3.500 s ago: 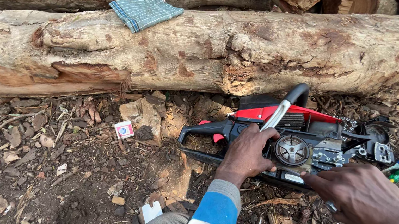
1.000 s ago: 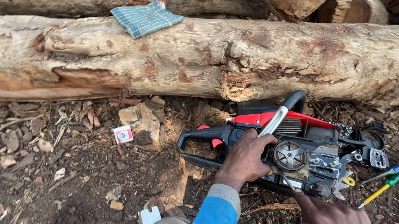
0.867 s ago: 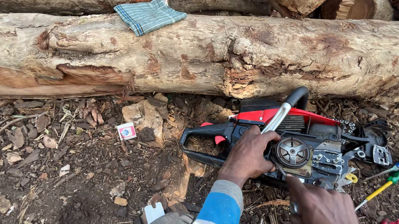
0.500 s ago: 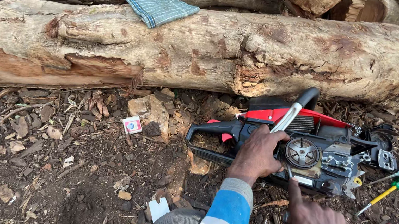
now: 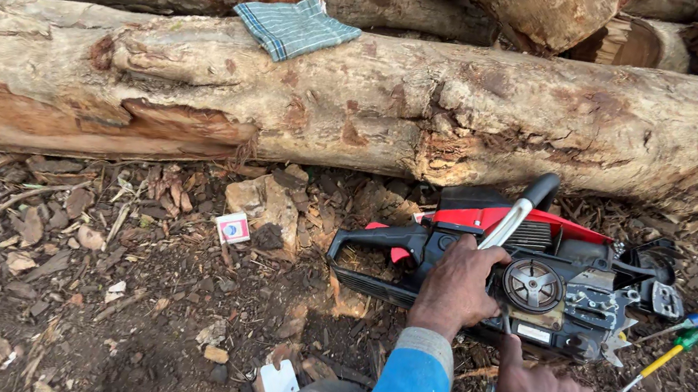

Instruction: The person uses a wrench to tighten a bolt on the clutch assembly of a chainsaw. They hold the clutch with one hand and turn the wrench with the other to secure the component.

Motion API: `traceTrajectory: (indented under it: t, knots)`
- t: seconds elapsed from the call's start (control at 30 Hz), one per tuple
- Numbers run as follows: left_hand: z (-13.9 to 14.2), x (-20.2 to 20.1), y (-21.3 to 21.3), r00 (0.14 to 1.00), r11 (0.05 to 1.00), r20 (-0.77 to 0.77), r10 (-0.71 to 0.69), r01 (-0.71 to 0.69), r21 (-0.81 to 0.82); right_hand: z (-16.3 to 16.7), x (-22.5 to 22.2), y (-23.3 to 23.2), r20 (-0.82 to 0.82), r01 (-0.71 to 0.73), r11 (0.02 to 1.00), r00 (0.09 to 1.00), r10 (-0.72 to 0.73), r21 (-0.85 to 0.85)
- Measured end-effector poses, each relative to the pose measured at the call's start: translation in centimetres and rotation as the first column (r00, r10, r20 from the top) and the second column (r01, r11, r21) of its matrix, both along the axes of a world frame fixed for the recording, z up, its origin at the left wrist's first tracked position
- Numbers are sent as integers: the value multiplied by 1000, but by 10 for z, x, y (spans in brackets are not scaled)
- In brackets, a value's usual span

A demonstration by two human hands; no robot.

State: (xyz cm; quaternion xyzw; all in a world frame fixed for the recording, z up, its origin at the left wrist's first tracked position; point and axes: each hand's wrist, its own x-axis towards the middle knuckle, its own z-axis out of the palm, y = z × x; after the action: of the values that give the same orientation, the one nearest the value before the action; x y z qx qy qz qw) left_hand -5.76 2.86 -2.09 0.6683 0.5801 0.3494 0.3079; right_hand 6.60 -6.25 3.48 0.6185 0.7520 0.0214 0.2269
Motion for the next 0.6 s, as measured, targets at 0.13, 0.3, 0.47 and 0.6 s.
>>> traceTrajectory:
  t: [0.13, 0.3, 0.47, 0.6]
  knots:
    - [3, -2, -6, 1000, 1000, 15, -9, 8, 12, 1, -1, -1, -49, -66, 995, 996, 70, 73]
    - [8, -3, -5, 1000, 998, -8, -6, 6, -55, 3, -5, 2, -42, -47, 998, 998, 48, 36]
    - [5, -1, -5, 1000, 998, -8, -29, 28, -49, 5, 0, 1, -15, -98, 995, 995, 98, 20]
    - [2, 0, -1, 1000, 995, 2, -31, 31, -96, 0, 2, 5, 89, -163, 985, 982, 168, -58]
